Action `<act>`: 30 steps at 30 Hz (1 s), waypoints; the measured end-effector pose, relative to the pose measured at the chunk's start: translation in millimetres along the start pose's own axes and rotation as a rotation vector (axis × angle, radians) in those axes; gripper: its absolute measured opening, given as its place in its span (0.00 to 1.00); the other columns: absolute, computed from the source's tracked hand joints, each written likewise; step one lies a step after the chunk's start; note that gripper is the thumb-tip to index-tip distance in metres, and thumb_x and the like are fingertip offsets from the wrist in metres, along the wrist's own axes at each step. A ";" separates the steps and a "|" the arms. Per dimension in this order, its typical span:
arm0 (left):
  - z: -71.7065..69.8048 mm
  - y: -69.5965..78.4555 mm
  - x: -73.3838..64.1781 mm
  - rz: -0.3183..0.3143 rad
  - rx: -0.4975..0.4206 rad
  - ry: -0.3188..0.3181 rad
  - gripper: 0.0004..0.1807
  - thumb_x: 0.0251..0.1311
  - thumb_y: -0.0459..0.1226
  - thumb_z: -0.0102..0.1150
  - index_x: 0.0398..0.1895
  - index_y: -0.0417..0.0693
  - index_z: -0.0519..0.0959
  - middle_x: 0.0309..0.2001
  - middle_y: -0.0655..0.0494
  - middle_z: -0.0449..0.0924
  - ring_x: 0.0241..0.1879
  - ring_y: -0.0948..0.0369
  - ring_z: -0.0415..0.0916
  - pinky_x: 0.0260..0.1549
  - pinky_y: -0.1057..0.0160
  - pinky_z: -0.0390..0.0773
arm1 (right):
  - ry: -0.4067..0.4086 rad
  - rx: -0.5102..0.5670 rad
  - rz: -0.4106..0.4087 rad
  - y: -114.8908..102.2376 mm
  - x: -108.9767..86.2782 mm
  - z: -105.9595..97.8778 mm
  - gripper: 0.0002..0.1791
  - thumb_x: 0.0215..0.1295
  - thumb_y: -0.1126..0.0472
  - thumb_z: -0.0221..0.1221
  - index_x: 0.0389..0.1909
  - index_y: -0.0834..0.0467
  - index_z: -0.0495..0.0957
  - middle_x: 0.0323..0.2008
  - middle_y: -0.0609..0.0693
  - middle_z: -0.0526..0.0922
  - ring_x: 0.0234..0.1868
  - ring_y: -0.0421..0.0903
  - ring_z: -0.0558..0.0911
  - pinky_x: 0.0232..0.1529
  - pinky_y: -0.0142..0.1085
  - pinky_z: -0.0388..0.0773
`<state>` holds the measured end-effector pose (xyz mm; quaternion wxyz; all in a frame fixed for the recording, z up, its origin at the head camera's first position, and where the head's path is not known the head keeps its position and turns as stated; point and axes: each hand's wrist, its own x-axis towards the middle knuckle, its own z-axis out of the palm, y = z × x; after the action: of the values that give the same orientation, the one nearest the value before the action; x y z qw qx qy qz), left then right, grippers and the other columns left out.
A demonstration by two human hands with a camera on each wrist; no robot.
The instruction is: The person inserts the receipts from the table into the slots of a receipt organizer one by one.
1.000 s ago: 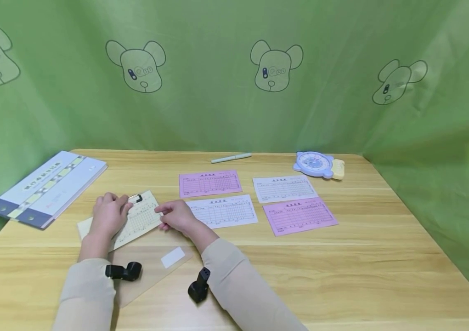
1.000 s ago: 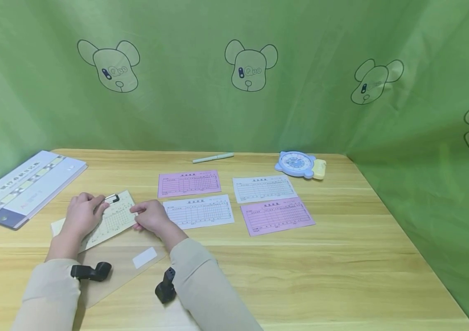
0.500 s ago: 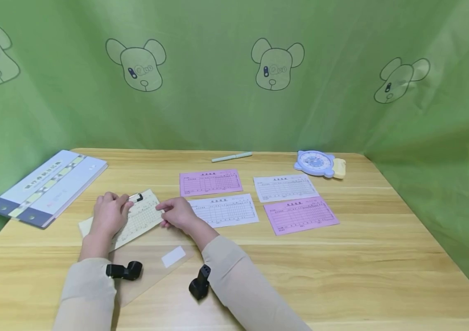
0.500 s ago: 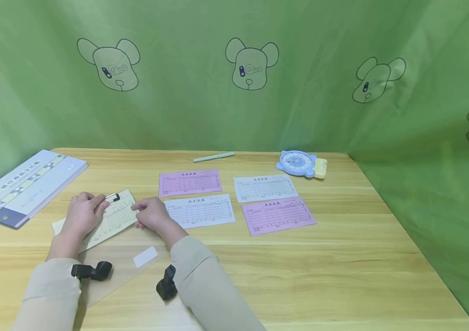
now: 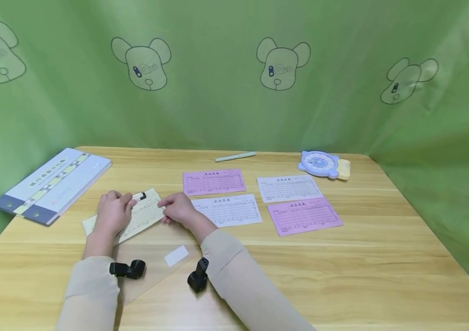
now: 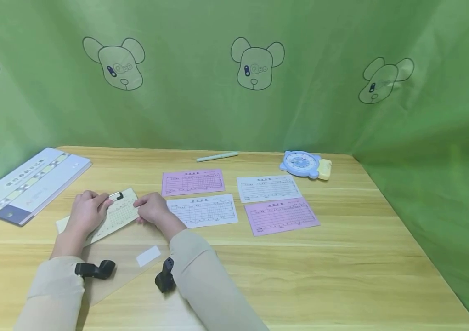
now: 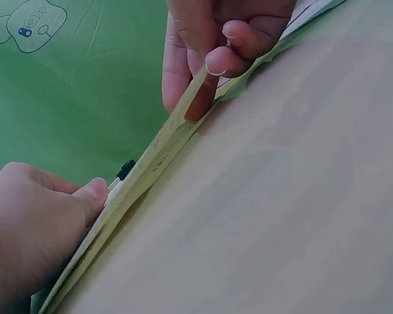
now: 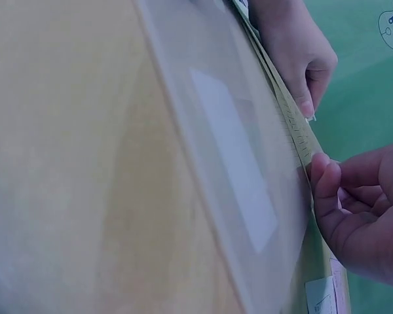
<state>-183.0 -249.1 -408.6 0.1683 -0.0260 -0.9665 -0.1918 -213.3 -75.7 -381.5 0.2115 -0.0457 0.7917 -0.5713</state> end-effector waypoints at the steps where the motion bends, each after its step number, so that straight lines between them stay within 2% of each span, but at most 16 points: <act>1: 0.2 0.1 0.2 -0.002 0.001 0.000 0.16 0.59 0.37 0.47 0.45 0.32 0.72 0.35 0.34 0.64 0.37 0.42 0.59 0.38 0.46 0.58 | -0.001 -0.004 0.001 -0.2 0.4 -0.2 0.17 0.45 0.81 0.49 0.34 0.65 0.78 0.21 0.53 0.72 0.13 0.42 0.73 0.14 0.27 0.70; 9: 2.3 -0.9 0.4 0.011 0.003 0.020 0.15 0.58 0.37 0.48 0.43 0.33 0.73 0.34 0.34 0.65 0.36 0.42 0.59 0.37 0.47 0.58 | 0.014 0.002 0.009 -2.5 2.9 2.6 0.17 0.45 0.81 0.49 0.34 0.64 0.78 0.23 0.52 0.72 0.15 0.42 0.75 0.15 0.27 0.70; 21: 1.9 -1.8 0.4 0.017 0.001 0.030 0.15 0.58 0.37 0.49 0.42 0.33 0.73 0.34 0.35 0.65 0.35 0.42 0.59 0.37 0.47 0.58 | 0.058 -0.118 -0.024 -6.1 11.9 5.7 0.20 0.44 0.81 0.47 0.34 0.60 0.79 0.23 0.49 0.72 0.15 0.41 0.73 0.15 0.26 0.68; 30: 1.3 -1.0 0.1 0.019 0.009 0.024 0.15 0.58 0.37 0.49 0.42 0.34 0.73 0.33 0.35 0.65 0.35 0.43 0.59 0.36 0.47 0.58 | 0.070 -0.124 -0.046 -5.6 11.9 6.4 0.20 0.43 0.81 0.47 0.33 0.61 0.79 0.24 0.48 0.72 0.15 0.41 0.73 0.14 0.25 0.67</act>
<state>-183.6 -249.5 -410.0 0.1818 -0.0323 -0.9650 -0.1862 -222.6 -87.0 -381.3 0.1673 -0.0567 0.8313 -0.5270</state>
